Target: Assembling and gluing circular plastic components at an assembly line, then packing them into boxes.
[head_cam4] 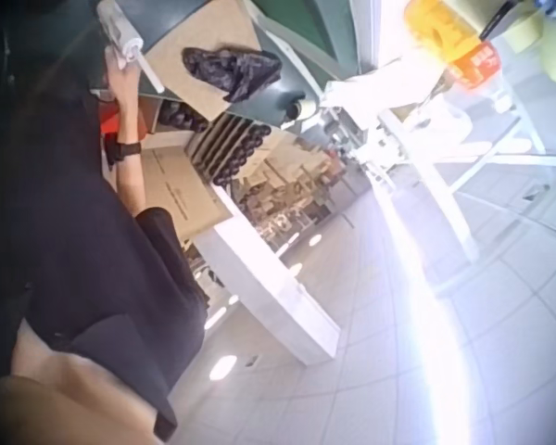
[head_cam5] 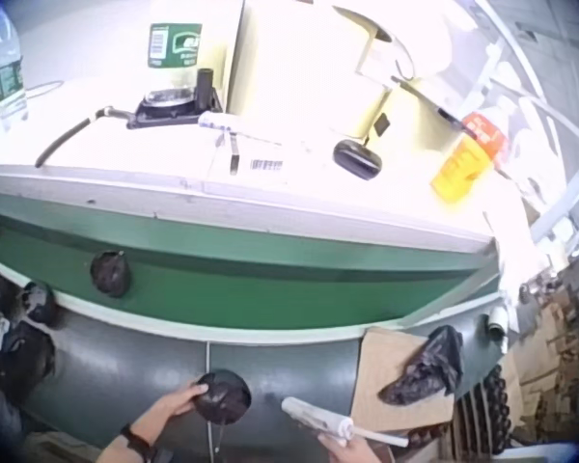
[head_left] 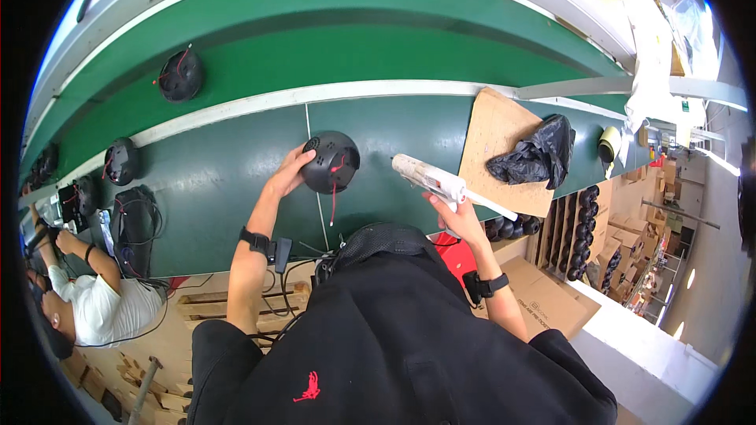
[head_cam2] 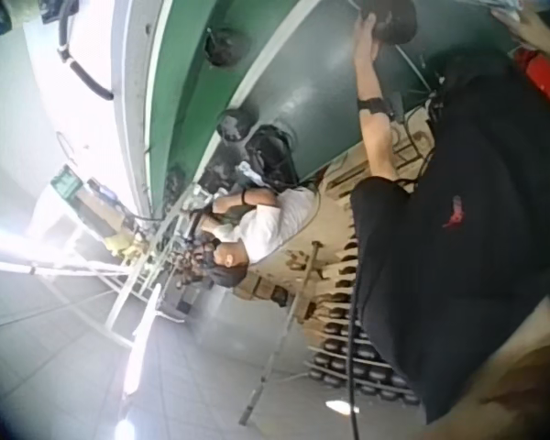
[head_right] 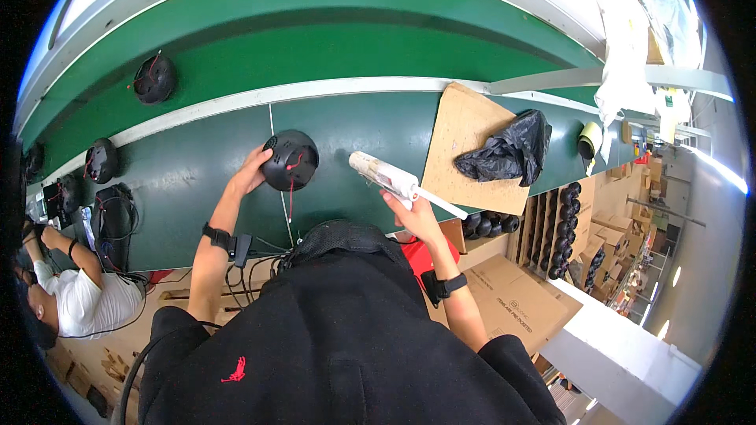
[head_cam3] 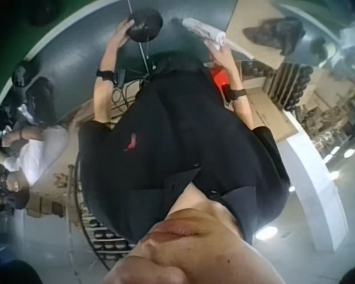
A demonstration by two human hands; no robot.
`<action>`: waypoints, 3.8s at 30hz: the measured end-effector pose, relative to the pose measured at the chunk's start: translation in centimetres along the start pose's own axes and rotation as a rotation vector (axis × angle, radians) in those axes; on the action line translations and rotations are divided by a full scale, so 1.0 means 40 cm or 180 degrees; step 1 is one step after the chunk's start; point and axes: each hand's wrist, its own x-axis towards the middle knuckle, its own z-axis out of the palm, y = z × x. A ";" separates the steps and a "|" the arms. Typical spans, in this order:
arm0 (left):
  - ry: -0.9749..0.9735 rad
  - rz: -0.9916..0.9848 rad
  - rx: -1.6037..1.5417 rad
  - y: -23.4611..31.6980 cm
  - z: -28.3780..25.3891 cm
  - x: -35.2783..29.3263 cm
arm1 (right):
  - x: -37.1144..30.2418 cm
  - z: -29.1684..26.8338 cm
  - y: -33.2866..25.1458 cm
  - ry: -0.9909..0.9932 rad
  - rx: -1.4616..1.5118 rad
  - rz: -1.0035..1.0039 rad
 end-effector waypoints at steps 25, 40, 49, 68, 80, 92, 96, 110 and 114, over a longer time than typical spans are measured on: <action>-0.0108 0.0851 0.5062 0.079 0.136 -0.030 | -0.057 0.102 -0.073 -0.1044 -0.1111 -0.0747; 0.0046 -0.0323 0.5214 0.144 0.244 -0.168 | -0.018 0.151 -0.062 -0.0978 -0.1805 -0.1616; -0.0153 0.0560 0.5066 0.156 0.201 -0.112 | 0.002 0.155 -0.067 -0.1065 -0.2083 -0.1518; 0.0205 0.0646 0.4736 0.150 0.217 -0.024 | 0.030 0.212 -0.053 -0.1106 -0.2527 -0.2259; 0.0155 0.0610 0.4570 0.159 0.203 -0.045 | 0.033 0.213 -0.037 -0.1196 -0.2489 -0.2084; 0.0014 0.0316 0.4122 0.164 0.148 -0.160 | 0.041 0.202 -0.021 -0.1133 -0.2233 -0.2078; -0.0056 0.0223 0.4058 0.156 0.137 -0.160 | 0.044 0.196 -0.033 -0.1095 -0.2234 -0.2042; -0.1027 0.0117 0.3574 0.122 0.095 0.015 | -0.004 0.134 -0.056 -0.1398 -0.1503 -0.2005; -0.0316 0.0569 0.3379 0.092 0.049 -0.036 | -0.013 0.140 -0.070 -0.1376 -0.1620 -0.2099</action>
